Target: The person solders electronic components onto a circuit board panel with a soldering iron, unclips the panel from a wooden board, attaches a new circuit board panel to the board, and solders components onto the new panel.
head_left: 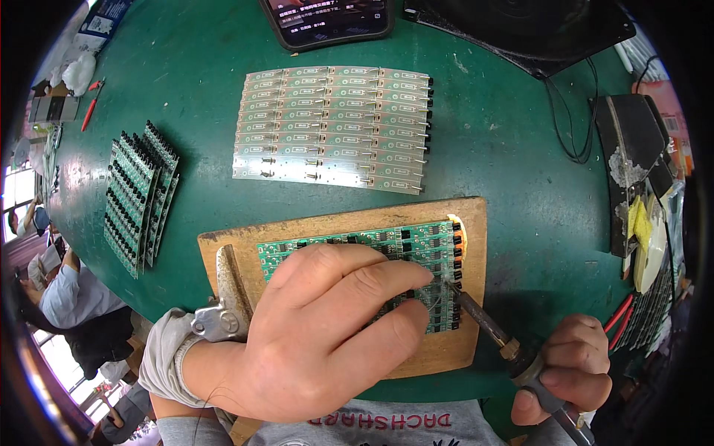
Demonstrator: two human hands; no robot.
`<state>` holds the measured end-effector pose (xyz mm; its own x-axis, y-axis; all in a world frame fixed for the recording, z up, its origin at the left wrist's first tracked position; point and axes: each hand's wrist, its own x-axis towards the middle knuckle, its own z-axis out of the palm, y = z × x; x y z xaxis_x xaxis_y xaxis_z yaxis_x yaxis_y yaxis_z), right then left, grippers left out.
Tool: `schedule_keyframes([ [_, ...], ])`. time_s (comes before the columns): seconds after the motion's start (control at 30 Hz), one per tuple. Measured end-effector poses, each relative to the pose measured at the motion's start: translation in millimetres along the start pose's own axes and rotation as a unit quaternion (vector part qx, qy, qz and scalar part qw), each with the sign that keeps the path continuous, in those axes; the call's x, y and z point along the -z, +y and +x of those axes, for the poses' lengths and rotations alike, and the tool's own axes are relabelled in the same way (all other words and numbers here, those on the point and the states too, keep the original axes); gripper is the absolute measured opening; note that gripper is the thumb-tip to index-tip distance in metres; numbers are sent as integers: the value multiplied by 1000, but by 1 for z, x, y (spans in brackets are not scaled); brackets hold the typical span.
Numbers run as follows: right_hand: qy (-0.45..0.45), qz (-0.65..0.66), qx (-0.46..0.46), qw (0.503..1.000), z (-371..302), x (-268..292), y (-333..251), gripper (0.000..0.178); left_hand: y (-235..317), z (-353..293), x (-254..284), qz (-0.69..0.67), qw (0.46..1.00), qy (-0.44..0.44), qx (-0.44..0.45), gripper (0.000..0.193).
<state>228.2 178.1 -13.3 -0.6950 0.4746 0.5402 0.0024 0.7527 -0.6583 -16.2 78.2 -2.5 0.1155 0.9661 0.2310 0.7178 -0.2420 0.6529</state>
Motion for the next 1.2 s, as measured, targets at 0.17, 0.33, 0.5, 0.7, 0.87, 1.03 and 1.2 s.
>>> schedule_keyframes([
  [0.17, -8, 1, -5, 1000, 1, 2, -2, 41, -1, -1, -1, -1, 1000, 3, -8, 26],
  [0.33, -2, 4, 0, 1000, -1, 8, -3, 41, 1, -2, -5, 4, 1000, 21, -10, 26],
  [0.5, -28, -7, 4, 1000, 0, 10, -2, 42, 0, -3, -6, 23, 999, 21, -31, 28],
  [0.7, -18, -7, 13, 1000, 1, 4, -1, 41, -2, -3, -10, 30, 998, 40, -38, 28],
  [0.87, -4, 6, 13, 1000, 0, 2, 2, 41, -2, -2, -13, 40, 997, 47, -40, 27],
  [1.03, -13, 4, 29, 999, 0, 4, 3, 40, -1, -3, -10, 30, 998, 41, -36, 27],
  [1.2, -66, 15, 8, 998, -2, 12, -1, 37, -2, -3, -12, 31, 998, 40, -43, 26],
])
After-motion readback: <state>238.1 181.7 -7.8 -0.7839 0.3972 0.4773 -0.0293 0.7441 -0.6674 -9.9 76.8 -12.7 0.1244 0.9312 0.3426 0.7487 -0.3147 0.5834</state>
